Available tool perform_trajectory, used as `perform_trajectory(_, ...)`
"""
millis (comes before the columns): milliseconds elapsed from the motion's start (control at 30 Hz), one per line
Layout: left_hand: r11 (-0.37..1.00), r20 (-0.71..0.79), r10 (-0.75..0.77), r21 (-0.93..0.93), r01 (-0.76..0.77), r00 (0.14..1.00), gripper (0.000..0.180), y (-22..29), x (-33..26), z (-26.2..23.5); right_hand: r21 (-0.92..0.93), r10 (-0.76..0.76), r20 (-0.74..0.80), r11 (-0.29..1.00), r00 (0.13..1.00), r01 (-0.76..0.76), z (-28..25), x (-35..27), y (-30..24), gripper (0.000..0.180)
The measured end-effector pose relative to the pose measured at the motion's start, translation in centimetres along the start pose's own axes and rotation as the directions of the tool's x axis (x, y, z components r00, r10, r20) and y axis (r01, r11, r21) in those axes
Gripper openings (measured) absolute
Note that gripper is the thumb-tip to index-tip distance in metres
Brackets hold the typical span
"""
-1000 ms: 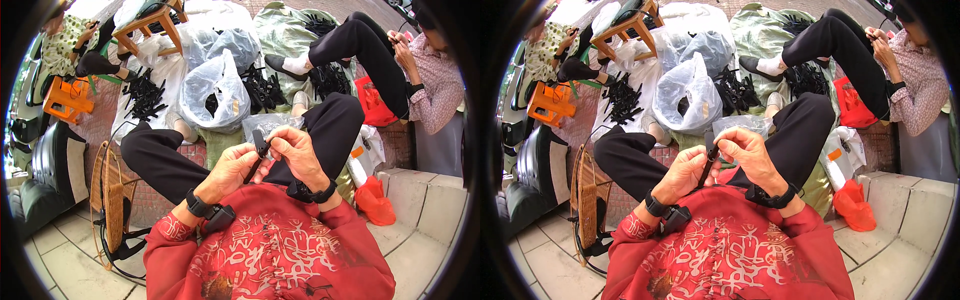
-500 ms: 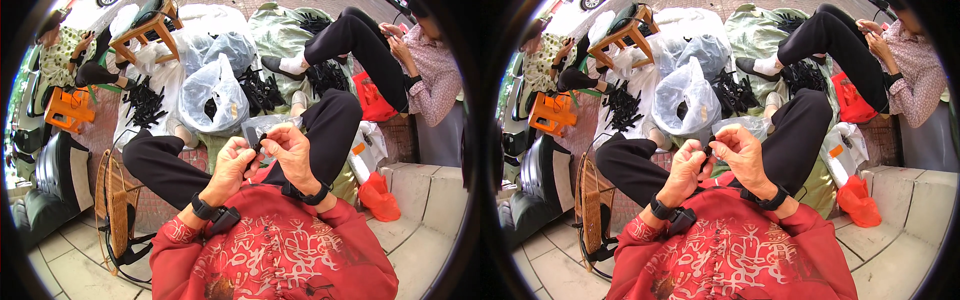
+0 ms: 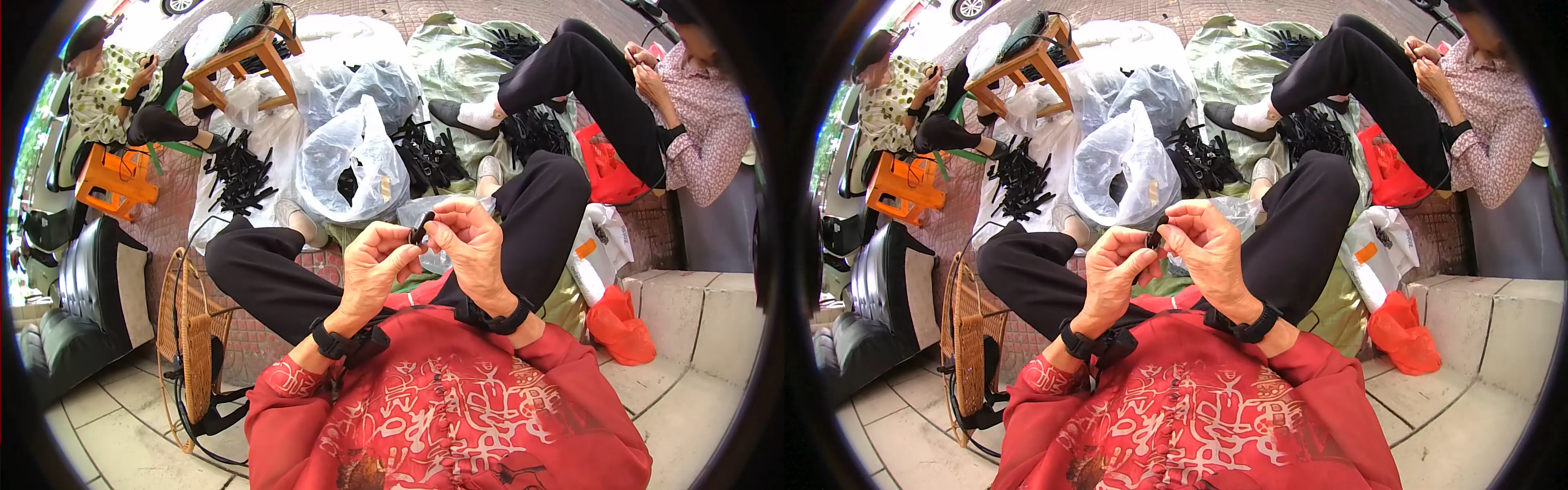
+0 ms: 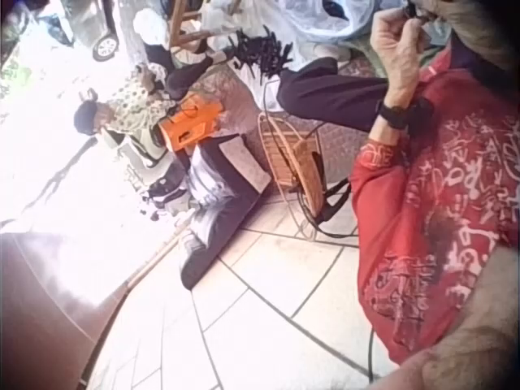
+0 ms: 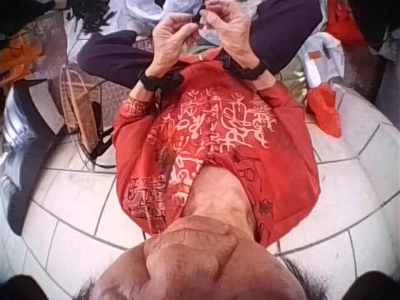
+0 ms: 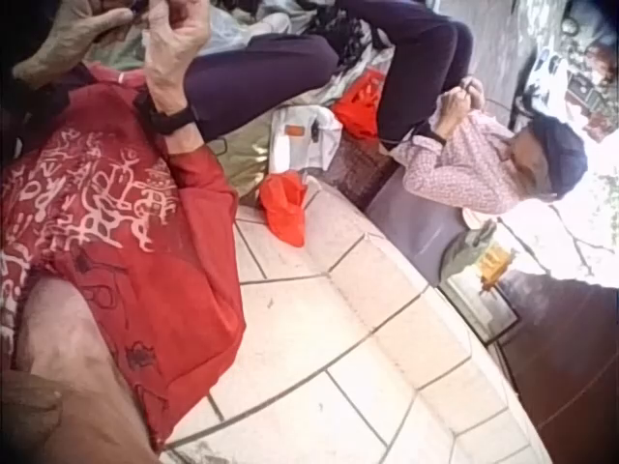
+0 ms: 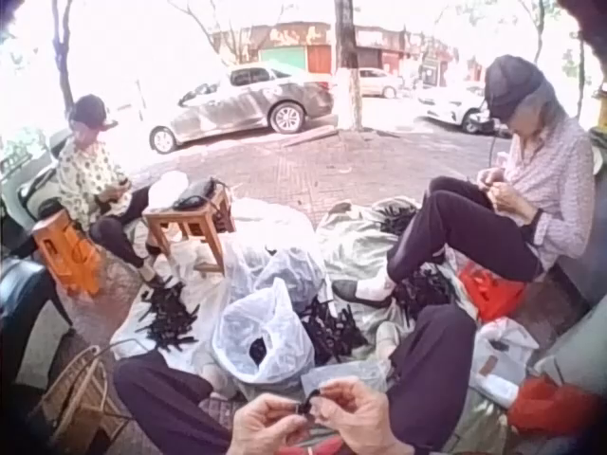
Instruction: The recorder manually assembles small black plastic shoe buckles and straps.
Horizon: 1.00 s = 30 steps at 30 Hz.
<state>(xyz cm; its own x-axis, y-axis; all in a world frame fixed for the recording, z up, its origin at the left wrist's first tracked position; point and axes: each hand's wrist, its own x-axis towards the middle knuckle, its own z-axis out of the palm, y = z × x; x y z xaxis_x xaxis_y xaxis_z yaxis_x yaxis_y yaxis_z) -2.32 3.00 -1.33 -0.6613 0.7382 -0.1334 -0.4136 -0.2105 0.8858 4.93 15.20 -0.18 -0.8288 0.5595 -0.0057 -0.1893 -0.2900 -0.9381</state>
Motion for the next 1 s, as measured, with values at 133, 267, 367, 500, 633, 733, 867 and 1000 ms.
perform_trajectory(133,0.998,-0.03,0.06,0.01,-0.06,0.998,0.012,-0.4,0.1,0.1,-0.063,-0.054,-0.008,0.997,0.998,0.054,-0.3,0.1,0.7,0.016)
perform_trajectory(267,0.995,-0.043,0.089,0.038,-0.087,0.995,0.011,-0.3,0.2,0.3,-0.186,-0.014,0.042,0.982,0.999,0.021,-0.3,0.5,0.2,0.019)
perform_trajectory(367,0.991,-0.028,0.12,0.055,-0.118,0.992,0.01,-0.1,0.2,0.3,-0.243,-0.103,0.154,0.96,0.983,0.139,-0.8,0.9,0.5,0.021)
perform_trajectory(500,0.994,-0.02,0.098,0.052,-0.096,0.995,0.01,0.0,0.1,0.3,-0.221,-0.057,0.237,0.969,0.97,0.111,-1.1,1.3,0.2,0.02)
perform_trajectory(633,0.996,-0.014,0.087,-0.011,-0.088,0.996,0.009,0.0,0.0,0.3,-0.466,-0.326,0.379,0.742,0.866,0.482,-1.1,1.5,-0.6,0.02)
perform_trajectory(733,0.997,-0.033,0.063,-0.048,-0.065,0.997,0.008,0.1,0.0,0.6,-0.515,-0.502,0.297,0.632,0.812,0.579,-0.3,0.9,-0.3,0.021)
perform_trajectory(867,0.993,-0.053,0.043,-0.105,-0.048,0.998,0.008,0.0,-0.1,0.9,-0.527,-0.569,0.335,0.547,0.751,0.65,-0.7,1.1,0.1,0.022)
perform_trajectory(1000,0.993,-0.029,0.036,-0.115,-0.039,0.999,0.008,0.1,0.1,0.7,-0.467,-0.387,0.308,0.735,0.869,0.492,-0.7,1.4,-1.1,0.023)
